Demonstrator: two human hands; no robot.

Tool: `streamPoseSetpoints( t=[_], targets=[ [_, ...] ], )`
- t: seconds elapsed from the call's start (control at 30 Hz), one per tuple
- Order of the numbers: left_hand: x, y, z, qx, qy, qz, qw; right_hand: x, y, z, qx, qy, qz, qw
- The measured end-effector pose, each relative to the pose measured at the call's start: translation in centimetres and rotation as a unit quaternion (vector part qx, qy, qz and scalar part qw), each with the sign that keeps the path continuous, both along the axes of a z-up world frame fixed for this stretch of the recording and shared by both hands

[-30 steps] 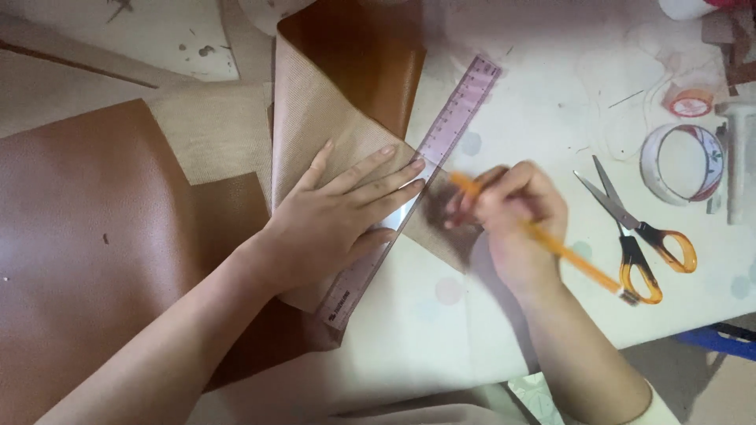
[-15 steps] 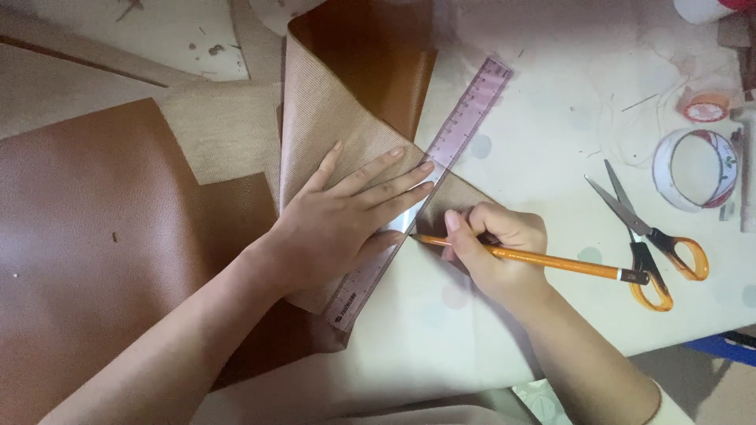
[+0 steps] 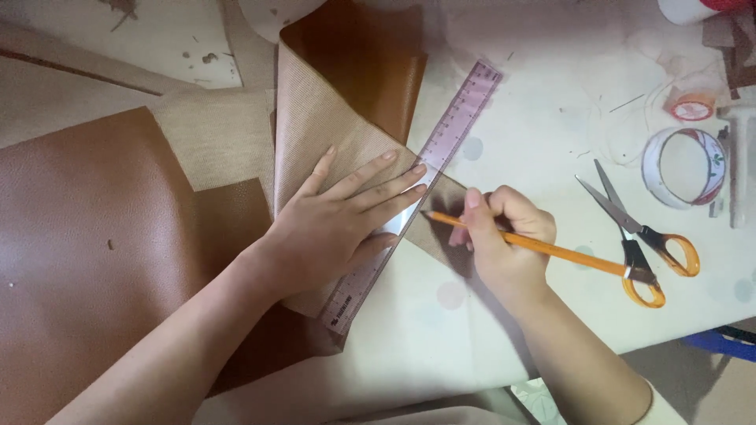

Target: Marking leather using a ruler and pencil followed by cutting out the shapes with scissors.

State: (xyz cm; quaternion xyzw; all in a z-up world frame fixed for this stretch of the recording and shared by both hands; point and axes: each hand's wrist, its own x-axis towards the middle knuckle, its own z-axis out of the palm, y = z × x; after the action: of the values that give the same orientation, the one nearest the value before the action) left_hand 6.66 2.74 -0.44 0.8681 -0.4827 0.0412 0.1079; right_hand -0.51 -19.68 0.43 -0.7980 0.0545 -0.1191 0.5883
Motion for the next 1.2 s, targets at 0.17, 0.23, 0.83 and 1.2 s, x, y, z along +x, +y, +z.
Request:
streamPoseSetpoints(
  t=[0.17, 0.23, 0.83, 1.2],
  targets=[
    [0.1, 0.0, 0.4, 0.007, 0.04, -0.008, 0.999, 0.3, 0.2, 0.1, -0.018, -0.001, 0.016, 1.0],
    [0.1, 0.0, 0.4, 0.01, 0.021, -0.005, 1.0, 0.6, 0.3, -0.1, 0.033, 0.019, -0.038, 0.999],
    [0.0, 0.1, 1.1, -0.007, -0.008, -0.006, 1.0, 1.4, 0.2, -0.2, 0.115, 0.023, -0.1, 0.988],
    [0.0, 0.0, 0.7, 0.001, -0.008, -0.002, 1.0, 0.8, 0.1, -0.5, 0.056, -0.004, -0.053, 0.997]
  ],
)
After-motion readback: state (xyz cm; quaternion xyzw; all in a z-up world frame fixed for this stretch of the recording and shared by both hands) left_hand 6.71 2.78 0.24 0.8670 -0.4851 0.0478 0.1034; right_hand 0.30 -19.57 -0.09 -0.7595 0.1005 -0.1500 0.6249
